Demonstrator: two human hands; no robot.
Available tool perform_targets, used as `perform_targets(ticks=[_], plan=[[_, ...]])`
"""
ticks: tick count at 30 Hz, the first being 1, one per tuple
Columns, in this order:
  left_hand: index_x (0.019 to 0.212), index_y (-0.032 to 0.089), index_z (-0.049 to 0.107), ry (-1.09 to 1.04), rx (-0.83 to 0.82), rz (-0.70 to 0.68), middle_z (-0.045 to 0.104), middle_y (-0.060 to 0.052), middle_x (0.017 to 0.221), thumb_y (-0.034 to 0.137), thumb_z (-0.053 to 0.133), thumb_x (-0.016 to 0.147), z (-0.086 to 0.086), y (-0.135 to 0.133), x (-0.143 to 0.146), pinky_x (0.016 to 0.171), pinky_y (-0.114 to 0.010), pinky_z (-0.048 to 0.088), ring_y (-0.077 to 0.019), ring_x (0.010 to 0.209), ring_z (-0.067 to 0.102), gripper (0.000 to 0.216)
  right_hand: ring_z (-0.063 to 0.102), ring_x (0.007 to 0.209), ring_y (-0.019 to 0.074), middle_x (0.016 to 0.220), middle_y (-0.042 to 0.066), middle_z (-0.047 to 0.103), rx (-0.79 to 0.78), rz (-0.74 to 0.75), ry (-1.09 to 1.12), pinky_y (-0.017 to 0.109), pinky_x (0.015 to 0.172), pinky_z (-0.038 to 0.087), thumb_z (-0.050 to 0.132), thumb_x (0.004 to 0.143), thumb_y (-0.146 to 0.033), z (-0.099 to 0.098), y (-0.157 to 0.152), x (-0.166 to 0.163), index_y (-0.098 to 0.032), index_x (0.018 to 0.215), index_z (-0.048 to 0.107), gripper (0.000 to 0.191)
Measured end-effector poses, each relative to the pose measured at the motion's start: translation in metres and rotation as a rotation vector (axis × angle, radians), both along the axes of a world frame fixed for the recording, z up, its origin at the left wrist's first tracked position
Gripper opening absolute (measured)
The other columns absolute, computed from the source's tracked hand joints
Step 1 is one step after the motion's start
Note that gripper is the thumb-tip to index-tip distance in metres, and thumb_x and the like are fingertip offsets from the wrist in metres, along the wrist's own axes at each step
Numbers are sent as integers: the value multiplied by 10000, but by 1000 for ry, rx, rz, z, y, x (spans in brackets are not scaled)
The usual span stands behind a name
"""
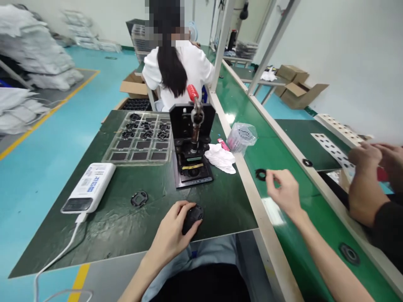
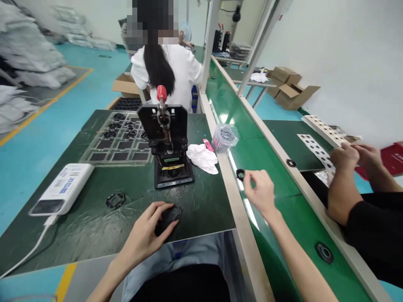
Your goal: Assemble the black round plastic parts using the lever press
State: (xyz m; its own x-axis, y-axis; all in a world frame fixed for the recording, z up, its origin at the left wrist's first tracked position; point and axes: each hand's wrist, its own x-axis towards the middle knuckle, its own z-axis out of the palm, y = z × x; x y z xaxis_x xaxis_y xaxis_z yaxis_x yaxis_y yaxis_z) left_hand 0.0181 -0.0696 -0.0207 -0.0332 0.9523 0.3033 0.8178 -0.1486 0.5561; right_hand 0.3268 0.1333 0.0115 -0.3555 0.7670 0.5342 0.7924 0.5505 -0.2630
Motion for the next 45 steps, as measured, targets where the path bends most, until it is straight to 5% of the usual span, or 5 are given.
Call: perform_targets(ticks=[8, 16, 21, 38, 45], plan=[[1238, 219, 550, -4, 24, 13, 615, -83, 1128, 357, 583, 985, -6, -2, 1, 745, -332, 612, -201, 835, 693, 290, 475, 550, 148, 614, -13, 554, -726, 341, 134, 273, 521, 365, 523, 974, -561, -1, -27, -81, -192, 1037, 746, 436], [1245, 210, 549, 9, 80, -2, 606, -89, 1128, 349, 566, 995, -9, 0, -1, 779, -337, 612, -215, 894, 700, 286, 630, 929, 194, 990, 83, 714, -108, 101, 578, 348, 878, 481, 378, 1046, -574, 45, 90, -78, -209, 983, 739, 518], [1250, 210, 556, 8, 81, 8, 608, -89, 1131, 346, 566, 995, -9, 0, -1, 771, -332, 611, -207, 865, 697, 289, 618, 1121, 242, 1075, 106, 726, -98, 83, 509, 454, 1030, 441, 370, 1046, -592, 31, 133, -89, -216, 1008, 754, 540], [1258, 217, 551, -12, 72, 8, 611, -89, 1132, 344, 560, 999, -12, -1, -1, 775, -328, 617, -214, 905, 708, 289, 588, 1132, 264, 1156, 98, 694, 81, 164, 239, 481, 1014, 453, 470, 1026, -391, 9, 117, -79, -275, 1219, 724, 340], [1267, 226, 535, -4, 71, 6, 608, -90, 1131, 340, 550, 1004, -13, 0, -1, 768, -335, 622, -217, 910, 709, 287, 651, 900, 213, 1065, 102, 716, 74, 103, 445, 369, 769, 551, 590, 949, -408, 8, 104, -69, -211, 1348, 605, 445]])
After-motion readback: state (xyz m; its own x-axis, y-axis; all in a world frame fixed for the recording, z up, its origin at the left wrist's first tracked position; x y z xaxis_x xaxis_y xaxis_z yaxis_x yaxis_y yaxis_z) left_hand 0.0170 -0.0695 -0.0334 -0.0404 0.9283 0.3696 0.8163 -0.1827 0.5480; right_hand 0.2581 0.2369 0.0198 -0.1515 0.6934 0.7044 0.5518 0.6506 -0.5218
